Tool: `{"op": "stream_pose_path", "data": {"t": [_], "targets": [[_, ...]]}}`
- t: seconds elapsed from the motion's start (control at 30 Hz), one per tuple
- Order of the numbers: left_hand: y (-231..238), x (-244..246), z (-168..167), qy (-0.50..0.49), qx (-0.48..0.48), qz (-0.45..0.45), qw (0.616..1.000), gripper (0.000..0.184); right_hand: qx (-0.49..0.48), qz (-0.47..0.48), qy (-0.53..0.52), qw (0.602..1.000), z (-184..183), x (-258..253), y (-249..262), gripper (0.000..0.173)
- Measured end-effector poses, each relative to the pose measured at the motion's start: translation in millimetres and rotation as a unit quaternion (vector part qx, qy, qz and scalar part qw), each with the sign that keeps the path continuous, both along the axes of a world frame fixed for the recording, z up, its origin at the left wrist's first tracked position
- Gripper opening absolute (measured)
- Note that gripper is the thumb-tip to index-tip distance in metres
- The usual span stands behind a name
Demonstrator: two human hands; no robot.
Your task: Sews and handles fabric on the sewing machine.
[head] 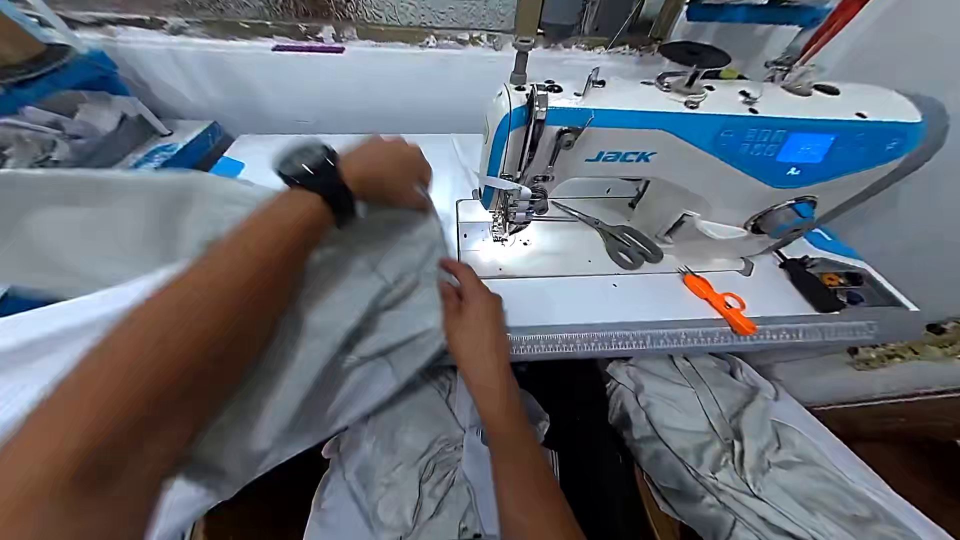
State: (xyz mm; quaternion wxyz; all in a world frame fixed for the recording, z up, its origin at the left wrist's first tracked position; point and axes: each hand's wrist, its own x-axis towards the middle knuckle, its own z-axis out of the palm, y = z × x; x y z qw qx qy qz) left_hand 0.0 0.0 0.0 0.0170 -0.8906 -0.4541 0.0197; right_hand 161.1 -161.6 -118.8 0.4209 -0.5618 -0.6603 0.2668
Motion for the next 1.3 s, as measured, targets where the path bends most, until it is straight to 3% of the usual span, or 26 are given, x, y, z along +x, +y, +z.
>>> {"op": "stream_pose_path", "data": {"t": [0.1, 0.2, 0.33, 0.57, 0.8, 0.87, 0.93, 1.03, 1.13, 1.2, 1.27, 1.3], "targets": [[38.4, 32.8, -89.4, -0.143, -0.122, -0.033, 0.982, 0.029, -0.105, -0.03, -0.07, 0.992, -19.9, 48.6, 2.7, 0.032], [33.6, 44.4, -113.9, -0.222, -0.1, -0.03, 0.97, 0.029, -0.141, -0.04, -0.106, 0.984, -13.5, 71.6, 9.5, 0.029], [40.6, 46.6, -123.6, -0.262, -0.065, -0.057, 0.961, 0.027, -0.124, -0.055, -0.153, 0.979, -17.3, 73.0, 15.2, 0.027], [9.8, 64.3, -83.5, -0.252, -0.127, -0.003, 0.959, 0.022, -0.091, -0.062, -0.196, 0.974, -16.3, 69.3, 20.7, 0.029], [13.9, 66.3, -87.2, -0.277, -0.098, -0.028, 0.955, 0.02, -0.035, -0.06, -0.281, 0.957, -15.6, 68.0, 26.7, 0.033], [22.5, 63.6, -92.6, -0.278, -0.081, -0.054, 0.956, 0.02, -0.008, -0.014, -0.306, 0.952, -15.0, 76.2, 30.1, 0.038], [28.8, 61.7, -97.9, -0.279, -0.067, -0.072, 0.955, 0.022, 0.027, 0.089, -0.327, 0.941, -13.1, 95.5, 37.4, 0.05], [25.7, 62.5, -97.2, -0.271, -0.045, -0.067, 0.959, 0.027, 0.105, 0.281, -0.357, 0.885, -5.9, 132.6, 59.8, 0.065], [15.5, 57.1, -84.5, -0.185, -0.046, -0.025, 0.981, 0.034, 0.27, 0.362, -0.412, 0.791, 0.2, 146.8, 91.6, 0.044], [-8.7, 51.6, -72.4, -0.154, -0.013, -0.03, 0.988, 0.029, 0.405, 0.403, -0.418, 0.706, 0.2, 147.1, 114.8, 0.027], [-39.1, 56.7, -73.5, -0.185, 0.053, -0.087, 0.977, 0.02, 0.505, 0.426, -0.407, 0.631, -3.2, 146.9, 132.9, 0.027], [-46.9, 61.5, -81.6, -0.205, 0.07, -0.106, 0.97, 0.019, 0.521, 0.434, -0.39, 0.623, -5.7, 146.9, 136.8, 0.027]]}}
